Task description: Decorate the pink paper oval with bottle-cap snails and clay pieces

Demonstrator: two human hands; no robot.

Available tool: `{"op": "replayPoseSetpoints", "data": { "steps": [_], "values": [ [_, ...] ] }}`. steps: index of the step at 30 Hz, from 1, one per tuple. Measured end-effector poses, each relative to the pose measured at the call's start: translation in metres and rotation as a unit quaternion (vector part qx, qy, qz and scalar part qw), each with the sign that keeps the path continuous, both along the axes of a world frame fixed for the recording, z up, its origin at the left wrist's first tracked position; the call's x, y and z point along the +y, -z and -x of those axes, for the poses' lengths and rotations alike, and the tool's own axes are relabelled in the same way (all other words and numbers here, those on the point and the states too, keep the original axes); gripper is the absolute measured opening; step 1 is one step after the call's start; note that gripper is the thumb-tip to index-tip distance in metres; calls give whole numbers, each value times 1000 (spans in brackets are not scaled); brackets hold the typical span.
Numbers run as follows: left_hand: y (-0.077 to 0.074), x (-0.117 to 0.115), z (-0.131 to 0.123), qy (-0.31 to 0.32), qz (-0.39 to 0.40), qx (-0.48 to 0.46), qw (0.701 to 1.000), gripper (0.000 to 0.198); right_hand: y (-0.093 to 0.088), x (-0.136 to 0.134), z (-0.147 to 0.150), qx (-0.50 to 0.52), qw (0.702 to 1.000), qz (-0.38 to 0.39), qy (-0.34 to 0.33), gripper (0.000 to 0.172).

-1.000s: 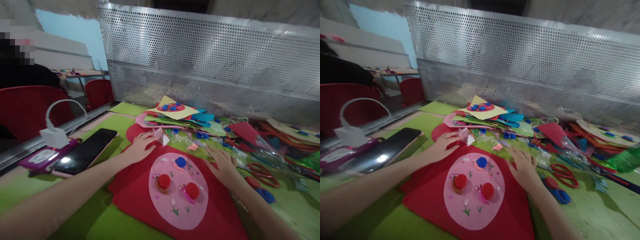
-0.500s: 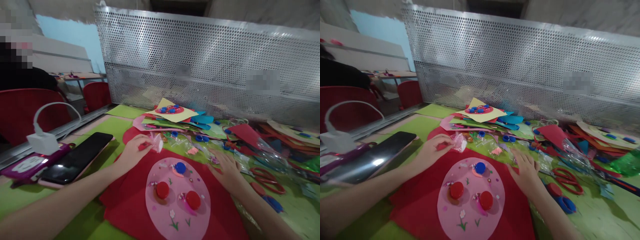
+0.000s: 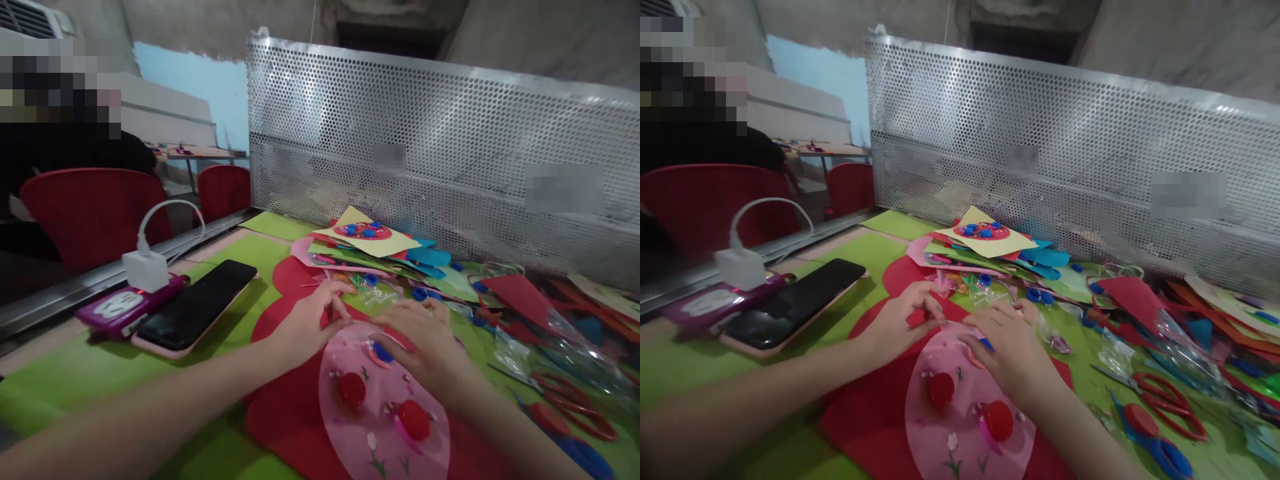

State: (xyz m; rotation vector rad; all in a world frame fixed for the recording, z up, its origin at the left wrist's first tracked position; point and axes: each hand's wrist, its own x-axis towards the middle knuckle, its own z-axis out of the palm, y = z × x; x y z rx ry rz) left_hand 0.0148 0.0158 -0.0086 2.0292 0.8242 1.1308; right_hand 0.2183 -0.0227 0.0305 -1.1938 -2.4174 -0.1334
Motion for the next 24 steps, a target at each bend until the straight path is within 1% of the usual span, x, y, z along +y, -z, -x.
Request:
{"op": "replayPoseSetpoints", "data": {
  "steps": [2, 4, 6, 8, 12, 14, 16, 18, 19, 20, 21, 23, 24],
  "values": [
    [-1, 1, 1, 1, 6, 11, 1000, 31, 0, 5, 6, 5, 999, -24, -23, 20],
    [-3, 0, 2, 7, 17, 29, 999, 33, 6, 7, 5, 5, 997, -69, -31, 22],
    [-3, 0, 1, 20, 29, 51, 998, 37, 13, 6, -1, -11, 994, -106, -41, 19],
    [-3, -1, 0, 31, 39, 68, 996, 35, 18, 4, -6, -27, 991, -123, -51, 15],
    [-4, -4, -2, 31, 50, 67, 996, 22, 18, 2, -7, -6, 990, -132, -52, 13],
    [-6, -4, -1, 26, 46, 56, 997, 20, 17, 4, -9, 12, 991, -126, -38, 13],
    [-8, -2, 1, 11, 36, 49, 998, 18, 20, 11, -18, 8, 993, -113, -17, 16],
    [-9, 3, 3, -21, 25, 48, 998, 18, 26, 21, -35, -26, 993, -108, 29, 20],
    [-9, 7, 5, -42, 22, 50, 998, 17, 30, 26, -46, -36, 989, -107, 99, 21],
    [-8, 11, 6, -64, 19, 53, 996, 16, 34, 31, -58, -49, 977, -102, 183, 22],
    [-7, 15, 8, -82, 19, 58, 995, 15, 38, 35, -70, -77, 962, -83, 247, 24],
    [-3, 23, 9, -105, 19, 71, 992, 11, 47, 40, -91, -125, 929, -51, 345, 26],
    [-1, 26, 10, -110, 19, 80, 991, 10, 50, 41, -99, -149, 918, -31, 365, 27]
  ]
}}
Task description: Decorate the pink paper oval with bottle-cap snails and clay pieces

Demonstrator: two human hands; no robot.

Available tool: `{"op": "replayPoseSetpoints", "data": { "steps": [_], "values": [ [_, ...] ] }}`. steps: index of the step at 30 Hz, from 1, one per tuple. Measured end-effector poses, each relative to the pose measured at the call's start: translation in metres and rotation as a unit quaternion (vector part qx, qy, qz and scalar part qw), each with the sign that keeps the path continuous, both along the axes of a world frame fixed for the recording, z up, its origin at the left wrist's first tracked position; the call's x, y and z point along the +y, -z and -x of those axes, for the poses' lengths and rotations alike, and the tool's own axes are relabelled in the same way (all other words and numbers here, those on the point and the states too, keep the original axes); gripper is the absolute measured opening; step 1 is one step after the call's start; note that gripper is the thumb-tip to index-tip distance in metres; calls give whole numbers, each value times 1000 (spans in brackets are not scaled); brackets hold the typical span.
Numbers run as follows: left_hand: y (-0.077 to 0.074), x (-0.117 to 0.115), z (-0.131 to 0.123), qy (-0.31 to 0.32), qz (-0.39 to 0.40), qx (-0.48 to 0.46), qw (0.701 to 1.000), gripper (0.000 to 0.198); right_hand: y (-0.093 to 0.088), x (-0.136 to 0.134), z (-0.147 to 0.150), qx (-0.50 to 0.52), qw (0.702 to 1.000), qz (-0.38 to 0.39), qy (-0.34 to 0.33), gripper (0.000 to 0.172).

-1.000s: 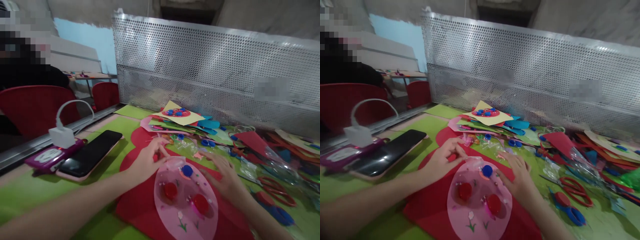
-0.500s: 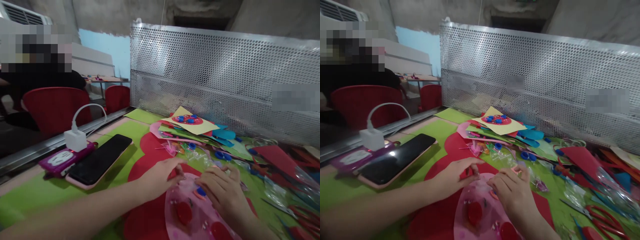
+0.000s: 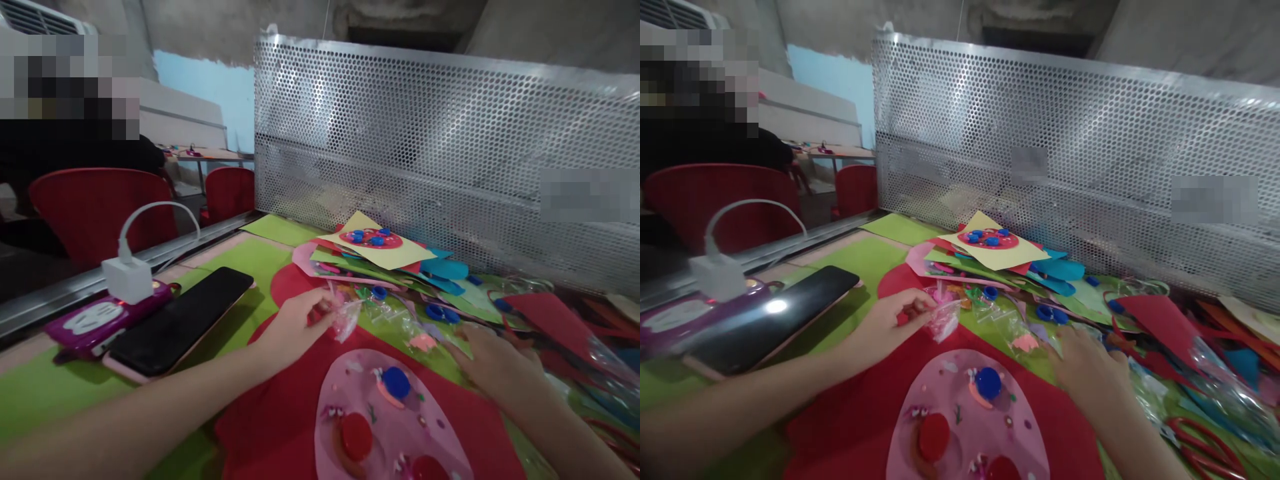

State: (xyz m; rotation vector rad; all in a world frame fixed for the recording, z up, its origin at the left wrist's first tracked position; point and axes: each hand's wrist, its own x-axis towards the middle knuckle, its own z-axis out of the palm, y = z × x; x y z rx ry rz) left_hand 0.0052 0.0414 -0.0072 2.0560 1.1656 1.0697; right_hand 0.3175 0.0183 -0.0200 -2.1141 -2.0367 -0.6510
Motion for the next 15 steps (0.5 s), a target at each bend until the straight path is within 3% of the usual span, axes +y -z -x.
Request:
{"op": "replayPoseSetpoints", "data": {
  "steps": [3, 7, 12, 15],
  "values": [
    [3, 5, 1, -4, -8, 30, 1000, 12, 9, 0, -12, -4, 997, 67, 22, 24],
    [1, 7, 3, -12, -36, 65, 997, 19, 12, 1, -7, 5, 997, 78, 22, 16],
    [-2, 8, 6, -27, -56, 93, 994, 21, 0, 2, 1, 25, 998, 51, 40, 18],
    [0, 7, 5, -48, -62, 97, 992, 28, -12, 0, 10, 38, 999, 33, 17, 20]
  ]
}}
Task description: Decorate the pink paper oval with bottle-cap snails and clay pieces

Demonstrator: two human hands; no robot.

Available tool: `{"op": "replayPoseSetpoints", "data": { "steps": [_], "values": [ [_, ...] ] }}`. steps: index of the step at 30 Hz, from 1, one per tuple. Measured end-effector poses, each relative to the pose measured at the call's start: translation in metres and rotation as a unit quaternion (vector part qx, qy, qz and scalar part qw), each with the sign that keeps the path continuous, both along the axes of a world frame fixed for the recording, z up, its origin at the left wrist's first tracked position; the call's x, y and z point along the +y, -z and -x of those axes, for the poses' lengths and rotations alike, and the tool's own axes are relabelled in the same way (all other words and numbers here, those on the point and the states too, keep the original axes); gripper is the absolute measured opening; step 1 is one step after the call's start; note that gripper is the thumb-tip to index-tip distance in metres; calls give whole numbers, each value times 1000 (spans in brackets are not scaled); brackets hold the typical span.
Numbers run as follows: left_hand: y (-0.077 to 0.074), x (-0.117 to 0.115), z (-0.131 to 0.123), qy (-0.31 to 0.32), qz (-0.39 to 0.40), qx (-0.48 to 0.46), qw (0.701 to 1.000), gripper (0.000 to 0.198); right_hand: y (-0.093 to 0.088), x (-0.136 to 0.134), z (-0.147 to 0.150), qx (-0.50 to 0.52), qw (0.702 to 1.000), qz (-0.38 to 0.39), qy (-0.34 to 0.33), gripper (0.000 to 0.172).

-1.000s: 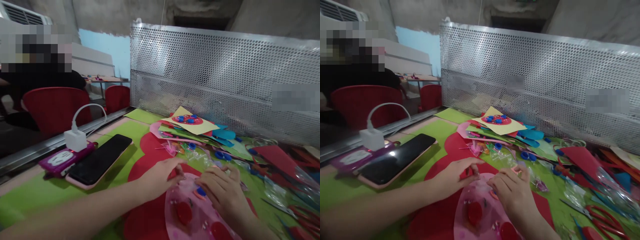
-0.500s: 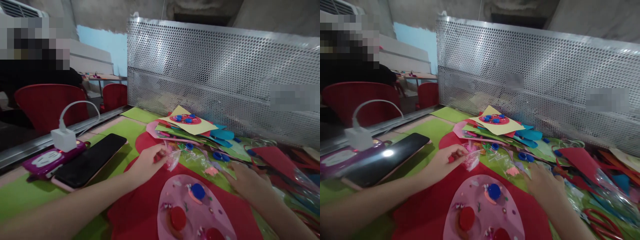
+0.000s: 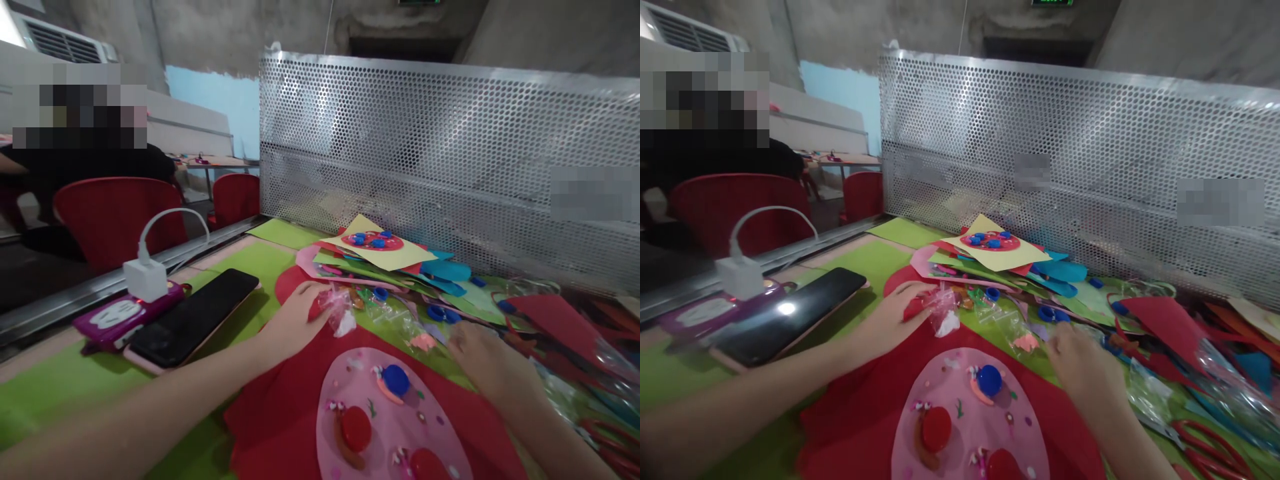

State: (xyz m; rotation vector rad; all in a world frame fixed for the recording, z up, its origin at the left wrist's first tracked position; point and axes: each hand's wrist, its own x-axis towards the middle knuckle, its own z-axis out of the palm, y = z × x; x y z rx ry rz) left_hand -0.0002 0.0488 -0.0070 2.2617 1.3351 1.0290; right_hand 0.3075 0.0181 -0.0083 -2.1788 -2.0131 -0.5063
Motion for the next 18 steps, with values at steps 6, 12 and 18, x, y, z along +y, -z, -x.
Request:
{"op": "replayPoseSetpoints", "data": {
  "steps": [6, 12, 18],
  "values": [
    [-6, -12, -2, 38, -44, 2, 998, 30, -24, -15, 40, 284, 938, 17, -198, 27],
    [-12, -40, -10, 178, -31, -5, 984, 24, -38, -39, 75, 365, 874, 81, -309, 23],
    [-16, -49, -13, 223, -21, -91, 970, 6, -36, -51, 92, 375, 835, 82, -393, 21]
  ]
}}
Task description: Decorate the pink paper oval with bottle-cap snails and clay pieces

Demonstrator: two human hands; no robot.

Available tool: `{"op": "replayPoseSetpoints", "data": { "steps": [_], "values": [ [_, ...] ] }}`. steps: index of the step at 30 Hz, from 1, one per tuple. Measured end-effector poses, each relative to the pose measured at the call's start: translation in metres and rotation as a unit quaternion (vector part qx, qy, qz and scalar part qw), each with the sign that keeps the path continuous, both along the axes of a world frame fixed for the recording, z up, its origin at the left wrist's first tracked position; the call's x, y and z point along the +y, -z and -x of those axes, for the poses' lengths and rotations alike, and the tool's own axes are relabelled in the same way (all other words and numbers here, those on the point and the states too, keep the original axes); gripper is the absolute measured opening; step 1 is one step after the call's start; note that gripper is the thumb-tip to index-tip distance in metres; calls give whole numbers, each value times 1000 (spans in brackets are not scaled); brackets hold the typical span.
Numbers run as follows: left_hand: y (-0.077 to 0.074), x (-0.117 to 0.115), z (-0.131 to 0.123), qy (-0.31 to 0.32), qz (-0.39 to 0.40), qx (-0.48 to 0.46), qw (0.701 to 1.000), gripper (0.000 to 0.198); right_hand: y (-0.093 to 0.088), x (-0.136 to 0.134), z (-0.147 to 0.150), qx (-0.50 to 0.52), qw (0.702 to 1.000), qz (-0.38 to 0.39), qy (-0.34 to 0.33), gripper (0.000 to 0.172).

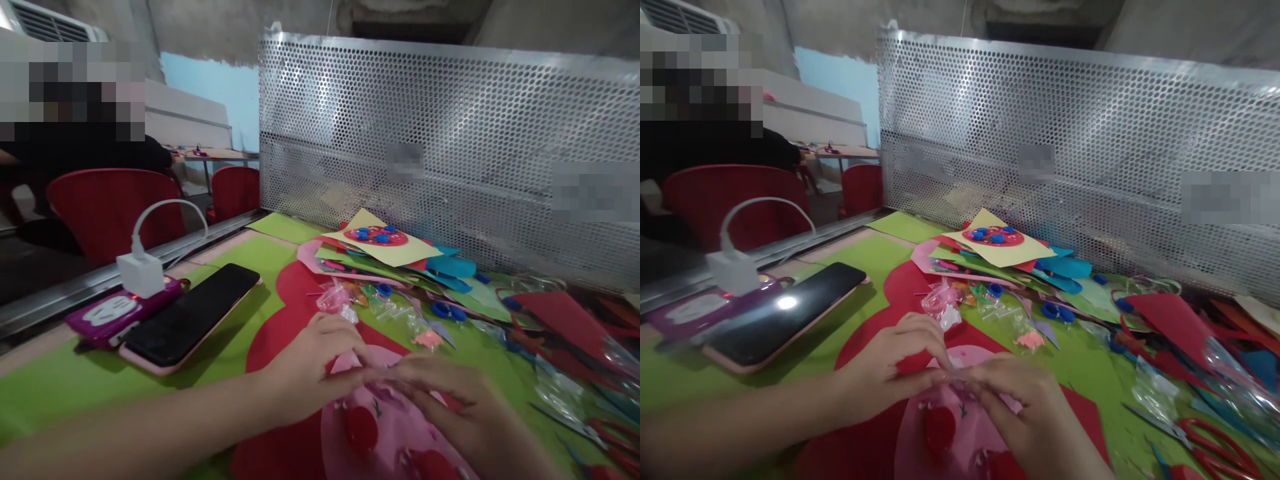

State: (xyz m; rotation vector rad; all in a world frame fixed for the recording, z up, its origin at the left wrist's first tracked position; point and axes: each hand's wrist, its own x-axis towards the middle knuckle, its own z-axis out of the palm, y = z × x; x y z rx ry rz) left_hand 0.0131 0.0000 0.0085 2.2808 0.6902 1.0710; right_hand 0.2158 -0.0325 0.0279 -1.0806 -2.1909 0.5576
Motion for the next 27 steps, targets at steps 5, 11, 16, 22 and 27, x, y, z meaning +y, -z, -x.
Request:
{"op": "replayPoseSetpoints", "data": {
  "steps": [5, 11, 16, 22, 27],
  "values": [
    [-5, 1, 1, 15, -32, -19, 999, 5, 5, 0, -1, 22, 997, -45, 66, 17],
    [-4, 2, 1, -10, 18, -61, 998, 7, -3, 1, -5, -4, 999, -26, 32, 21],
    [-6, 2, 1, 0, 11, -65, 998, 8, -8, -3, 1, -19, 998, -49, 23, 22],
    [-5, 0, 0, 12, -8, -32, 999, 2, -7, -9, -1, -66, 994, -90, 15, 23],
    [-1, -1, 0, 41, -10, -42, 998, 9, 0, -14, 1, -86, 985, -148, 1, 18]
  ]
}}
